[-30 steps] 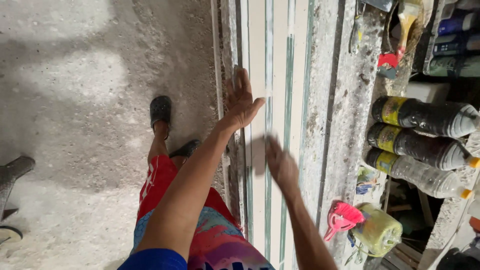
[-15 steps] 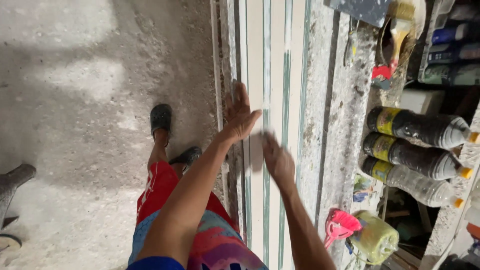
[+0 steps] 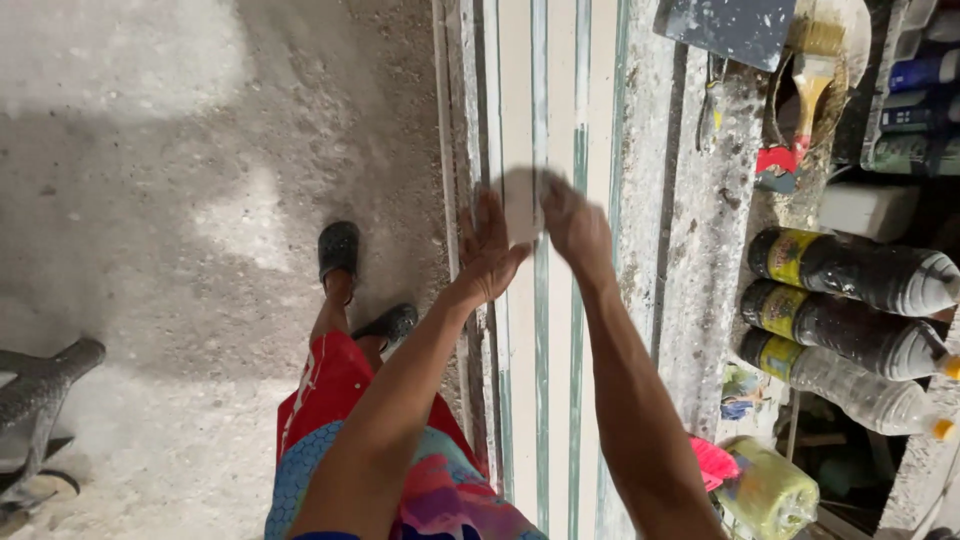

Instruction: The recorder uses a scraper and a brush to clean a long striped panel on a workbench.

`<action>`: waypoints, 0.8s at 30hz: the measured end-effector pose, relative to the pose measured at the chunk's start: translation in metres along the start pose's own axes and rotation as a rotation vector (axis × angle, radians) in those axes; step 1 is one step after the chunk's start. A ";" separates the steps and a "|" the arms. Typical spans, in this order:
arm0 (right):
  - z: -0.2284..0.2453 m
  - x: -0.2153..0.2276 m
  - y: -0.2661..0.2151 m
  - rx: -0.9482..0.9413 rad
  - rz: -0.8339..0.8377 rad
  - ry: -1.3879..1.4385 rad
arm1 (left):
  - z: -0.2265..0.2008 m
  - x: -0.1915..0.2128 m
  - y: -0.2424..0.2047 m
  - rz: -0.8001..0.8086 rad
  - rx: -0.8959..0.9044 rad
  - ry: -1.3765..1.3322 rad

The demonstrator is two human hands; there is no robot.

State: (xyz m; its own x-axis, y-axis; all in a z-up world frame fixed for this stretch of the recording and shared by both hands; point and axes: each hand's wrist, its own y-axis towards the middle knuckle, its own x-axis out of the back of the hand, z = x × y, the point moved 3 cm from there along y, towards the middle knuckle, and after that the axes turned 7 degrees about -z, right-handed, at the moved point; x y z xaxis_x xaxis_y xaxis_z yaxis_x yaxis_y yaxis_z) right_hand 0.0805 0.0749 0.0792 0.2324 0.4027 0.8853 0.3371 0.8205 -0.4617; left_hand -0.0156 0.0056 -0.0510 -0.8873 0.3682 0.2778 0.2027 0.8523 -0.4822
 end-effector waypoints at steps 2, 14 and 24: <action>-0.021 -0.014 -0.040 0.035 0.011 0.049 | -0.007 0.009 -0.002 0.006 -0.015 -0.162; 0.014 0.004 0.023 0.039 0.002 -0.047 | 0.011 -0.010 -0.003 0.008 -0.030 -0.086; -0.017 -0.019 -0.099 -0.195 0.150 -0.084 | 0.019 -0.020 0.000 0.006 -0.037 -0.083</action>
State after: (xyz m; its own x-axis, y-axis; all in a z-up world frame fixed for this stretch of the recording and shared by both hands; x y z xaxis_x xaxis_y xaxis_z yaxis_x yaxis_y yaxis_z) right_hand 0.0583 -0.0213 0.1069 0.2191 0.5526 0.8041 0.4759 0.6590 -0.5825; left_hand -0.0057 -0.0085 -0.0724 -0.9171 0.3424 0.2043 0.2219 0.8639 -0.4521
